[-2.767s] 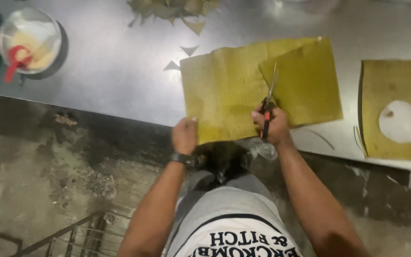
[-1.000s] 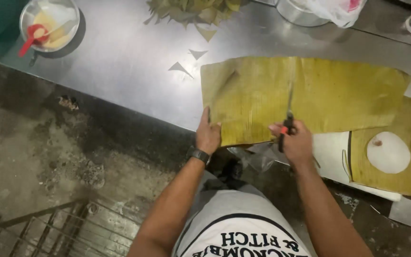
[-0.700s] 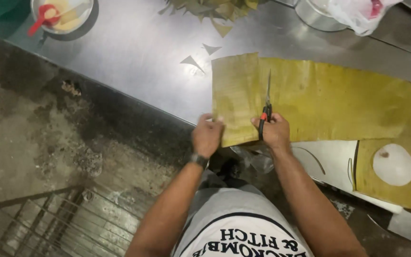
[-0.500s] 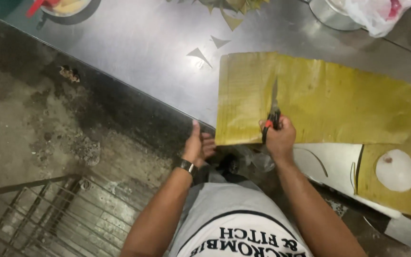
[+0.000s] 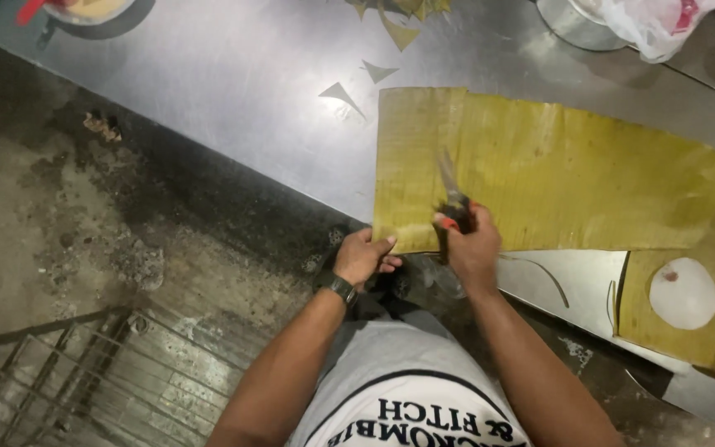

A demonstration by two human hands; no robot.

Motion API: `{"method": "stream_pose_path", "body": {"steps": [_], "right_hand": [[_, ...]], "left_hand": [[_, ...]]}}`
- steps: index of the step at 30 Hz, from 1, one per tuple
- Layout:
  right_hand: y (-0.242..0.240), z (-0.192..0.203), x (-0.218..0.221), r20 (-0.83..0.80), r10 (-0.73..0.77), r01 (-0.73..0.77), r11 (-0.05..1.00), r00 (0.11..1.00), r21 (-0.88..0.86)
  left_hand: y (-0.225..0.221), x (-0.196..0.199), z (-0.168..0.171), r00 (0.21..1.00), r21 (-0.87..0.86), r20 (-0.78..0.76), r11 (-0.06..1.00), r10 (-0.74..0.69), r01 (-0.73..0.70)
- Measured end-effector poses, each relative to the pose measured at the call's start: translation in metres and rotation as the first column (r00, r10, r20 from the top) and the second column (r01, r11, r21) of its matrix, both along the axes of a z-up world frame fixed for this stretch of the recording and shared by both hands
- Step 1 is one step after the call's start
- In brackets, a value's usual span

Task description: The person trims banana leaves into circular shapes using a circular template and scissors, then cuts sheets of banana leaves into rectangular pieces with the scissors and places them on the table.

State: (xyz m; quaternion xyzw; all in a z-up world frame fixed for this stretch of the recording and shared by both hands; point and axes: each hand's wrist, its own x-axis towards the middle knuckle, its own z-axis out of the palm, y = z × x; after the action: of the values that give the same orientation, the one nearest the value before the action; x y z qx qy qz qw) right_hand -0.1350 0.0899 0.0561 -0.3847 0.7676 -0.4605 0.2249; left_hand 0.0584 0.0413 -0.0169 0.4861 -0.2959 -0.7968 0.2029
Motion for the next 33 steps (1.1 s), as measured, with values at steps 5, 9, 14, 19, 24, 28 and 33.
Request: {"method": "stream_pose_path", "body": {"steps": [5, 9, 14, 19, 24, 28, 33], "right_hand": [[0.093, 0.014, -0.053, 0.354, 0.063, -0.114, 0.985, 0.933, 0.126], [0.182, -0.024, -0.060, 0.687, 0.183, -0.459, 0.855, 0.704, 0.242], [0.215, -0.077, -0.012, 0.870, 0.077, -0.474, 0.860, 0.487, 0.189], [0.185, -0.085, 0.031, 0.794, 0.072, -0.386, 0.898, 0.604, 0.213], [0.170, -0.073, 0.043, 0.756, -0.053, -0.267, 0.918, 0.652, 0.295], [0.163, -0.067, 0.045, 0.748, -0.120, -0.246, 0.900, 0.652, 0.360], [0.153, -0.056, 0.052, 0.691, -0.170, -0.231, 0.864, 0.703, 0.447]], "left_hand": [[0.004, 0.012, 0.010, 1.000, 0.016, 0.008, 1.000, -0.013, 0.013], [0.006, 0.021, 0.025, 0.998, 0.085, -0.009, 0.994, -0.069, 0.069], [0.002, 0.024, 0.040, 0.997, 0.118, 0.032, 0.991, -0.073, 0.069], [-0.003, 0.029, 0.039, 0.989, 0.072, 0.061, 0.989, -0.132, 0.127], [-0.008, 0.036, 0.036, 0.983, 0.046, 0.052, 0.983, -0.178, 0.175], [-0.012, 0.041, 0.034, 0.978, 0.050, 0.063, 0.979, -0.201, 0.198], [-0.016, 0.042, 0.038, 0.975, 0.042, 0.079, 0.978, -0.208, 0.205]]}}
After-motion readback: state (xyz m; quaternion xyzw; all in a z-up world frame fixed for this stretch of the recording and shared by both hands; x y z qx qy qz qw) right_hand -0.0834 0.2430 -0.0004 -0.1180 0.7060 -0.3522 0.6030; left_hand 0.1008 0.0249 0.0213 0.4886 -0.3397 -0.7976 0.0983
